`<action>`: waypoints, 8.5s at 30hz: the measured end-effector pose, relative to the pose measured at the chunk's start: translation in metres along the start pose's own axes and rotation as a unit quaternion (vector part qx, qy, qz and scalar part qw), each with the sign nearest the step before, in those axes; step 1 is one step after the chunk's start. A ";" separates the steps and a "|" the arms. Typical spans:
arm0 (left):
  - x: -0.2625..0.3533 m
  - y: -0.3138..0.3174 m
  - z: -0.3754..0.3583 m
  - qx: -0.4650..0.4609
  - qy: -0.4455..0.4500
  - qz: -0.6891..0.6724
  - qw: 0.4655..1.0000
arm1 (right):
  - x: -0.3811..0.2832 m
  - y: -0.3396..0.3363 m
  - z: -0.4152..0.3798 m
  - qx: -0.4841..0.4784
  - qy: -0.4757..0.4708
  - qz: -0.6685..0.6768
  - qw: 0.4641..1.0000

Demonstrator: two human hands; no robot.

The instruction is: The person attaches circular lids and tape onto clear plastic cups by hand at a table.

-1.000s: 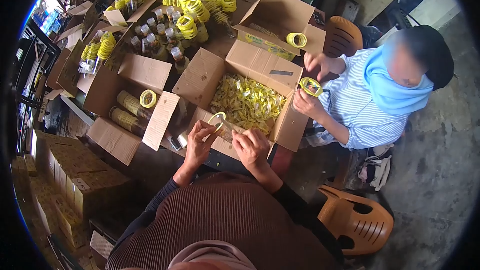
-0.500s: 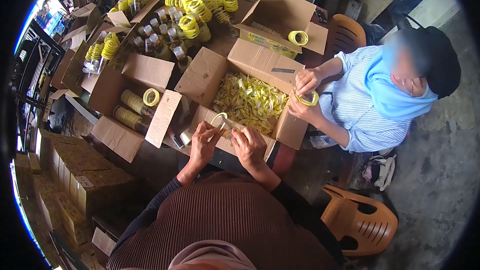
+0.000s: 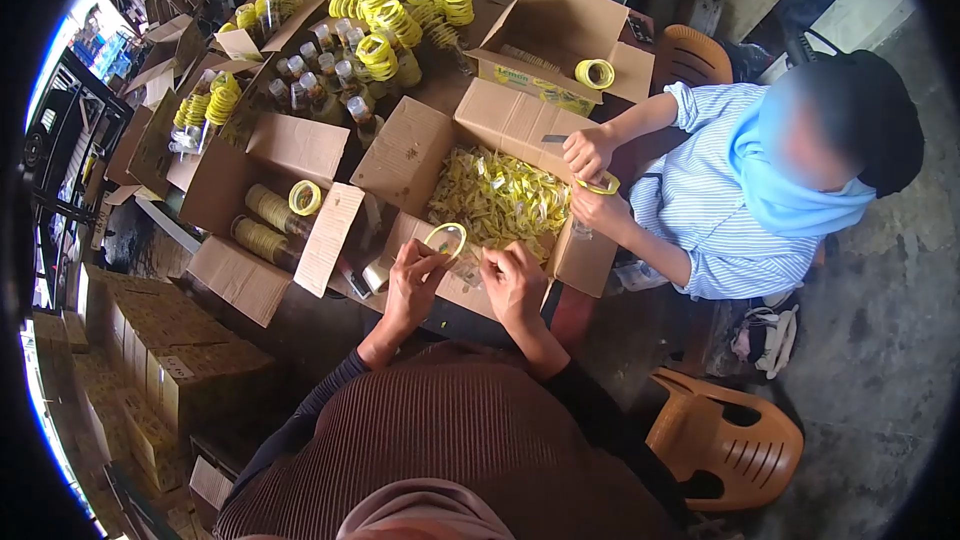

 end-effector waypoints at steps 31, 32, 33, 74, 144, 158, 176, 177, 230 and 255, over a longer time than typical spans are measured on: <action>0.015 -0.022 0.018 -0.069 0.091 -0.061 0.992 | -0.005 -0.011 -0.029 -0.005 0.115 0.147 0.982; 0.015 -0.022 0.019 -0.073 0.091 -0.065 0.991 | -0.010 -0.013 -0.028 -0.004 0.109 0.156 0.982; 0.016 -0.023 0.021 -0.079 0.084 -0.081 0.990 | -0.012 -0.014 -0.029 -0.003 0.111 0.152 0.982; -0.017 -0.058 0.034 -0.288 -0.062 -0.445 0.846 | -0.105 -0.020 -0.057 0.076 0.130 0.044 0.988; -0.013 0.028 0.082 -0.254 -0.156 -0.333 0.895 | -0.046 -0.012 0.000 0.048 -0.028 -0.288 0.956; -0.016 0.019 0.071 -0.259 -0.139 -0.289 0.911 | -0.023 -0.004 0.006 0.064 0.117 -0.129 0.983; -0.023 0.011 0.080 -0.253 -0.175 -0.337 0.890 | -0.043 0.005 -0.002 0.002 -0.023 -0.279 0.960; -0.025 0.011 0.080 -0.251 -0.175 -0.338 0.890 | -0.042 0.007 -0.002 -0.004 -0.010 -0.273 0.962; -0.083 0.053 0.056 -0.104 0.230 0.153 0.955 | -0.005 0.023 -0.034 -0.083 0.090 -0.177 0.977; -0.071 0.059 0.047 -0.112 0.276 0.179 0.938 | 0.037 0.043 -0.047 -0.156 0.131 -0.253 0.946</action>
Point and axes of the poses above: each hand's wrist, its own z-axis towards the middle knuckle, its own y-axis out of the palm, x = y × z, the point moved 2 cm from there along z, towards the middle knuckle, and after that the axes turned 9 degrees about -y, right-handed, at the moved point
